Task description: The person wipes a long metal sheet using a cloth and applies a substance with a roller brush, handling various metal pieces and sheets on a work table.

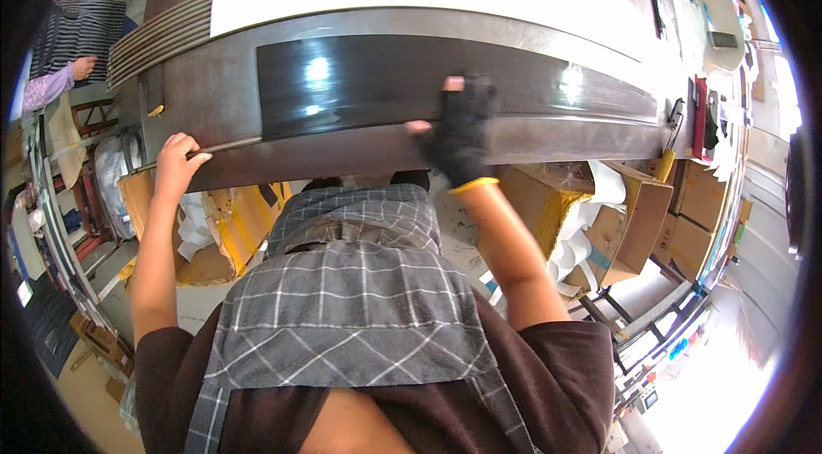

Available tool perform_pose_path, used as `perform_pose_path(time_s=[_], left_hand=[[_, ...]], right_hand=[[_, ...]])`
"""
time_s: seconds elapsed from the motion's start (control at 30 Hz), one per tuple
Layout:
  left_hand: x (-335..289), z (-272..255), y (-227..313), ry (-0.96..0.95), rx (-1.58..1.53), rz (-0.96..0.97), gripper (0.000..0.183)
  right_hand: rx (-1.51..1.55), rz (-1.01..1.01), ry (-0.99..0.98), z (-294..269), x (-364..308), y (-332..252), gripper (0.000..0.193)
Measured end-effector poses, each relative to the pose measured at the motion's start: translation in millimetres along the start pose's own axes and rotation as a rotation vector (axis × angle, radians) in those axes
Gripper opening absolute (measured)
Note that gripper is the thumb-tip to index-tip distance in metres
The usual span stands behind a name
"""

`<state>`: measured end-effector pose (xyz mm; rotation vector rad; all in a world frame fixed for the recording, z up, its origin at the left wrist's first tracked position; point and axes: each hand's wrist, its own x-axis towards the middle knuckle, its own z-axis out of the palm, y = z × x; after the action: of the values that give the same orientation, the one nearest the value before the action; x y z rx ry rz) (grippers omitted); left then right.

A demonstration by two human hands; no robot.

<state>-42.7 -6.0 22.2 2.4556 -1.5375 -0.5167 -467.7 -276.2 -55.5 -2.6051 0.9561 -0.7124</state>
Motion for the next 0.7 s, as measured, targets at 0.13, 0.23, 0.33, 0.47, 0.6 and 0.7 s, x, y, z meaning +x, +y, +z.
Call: perform_pose_path(time_s=[0.13, 0.23, 0.33, 0.47, 0.6, 0.7], left_hand=[[-1.4, 7.7, -11.5, 0.088, -0.042, 0.077, 0.029], [-2.7, 10.5, -15.6, 0.17, -0.049, 0.155, 0.027], [-4.1, 16.1, -22.1, 0.245, -0.084, 0.214, 0.026], [-10.2, 11.2, -33.3, 0.197, -0.026, 0.203, 0.033], [-20.7, -42.6, -28.4, 0.121, -0.108, 0.26, 0.035], [-17.1, -93.3, -20.6, 0.168, -0.076, 0.317, 0.038]], right_hand=[[0.365, 0.007, -0.116, 100.2, 26.7, -180.7, 0.111], [0.31, -0.156, -0.201, 137.4, 52.7, -276.5, 0.106], [0.387, -0.148, -0.3, 135.7, 65.0, -302.6, 0.097], [0.283, 0.044, -0.042, 93.9, 50.9, -245.2, 0.081], [-0.15, 0.932, 0.34, 24.5, 7.8, -73.5, 0.057], [1.112, 1.562, 0.748, -25.9, 2.8, -25.1, 0.049]])
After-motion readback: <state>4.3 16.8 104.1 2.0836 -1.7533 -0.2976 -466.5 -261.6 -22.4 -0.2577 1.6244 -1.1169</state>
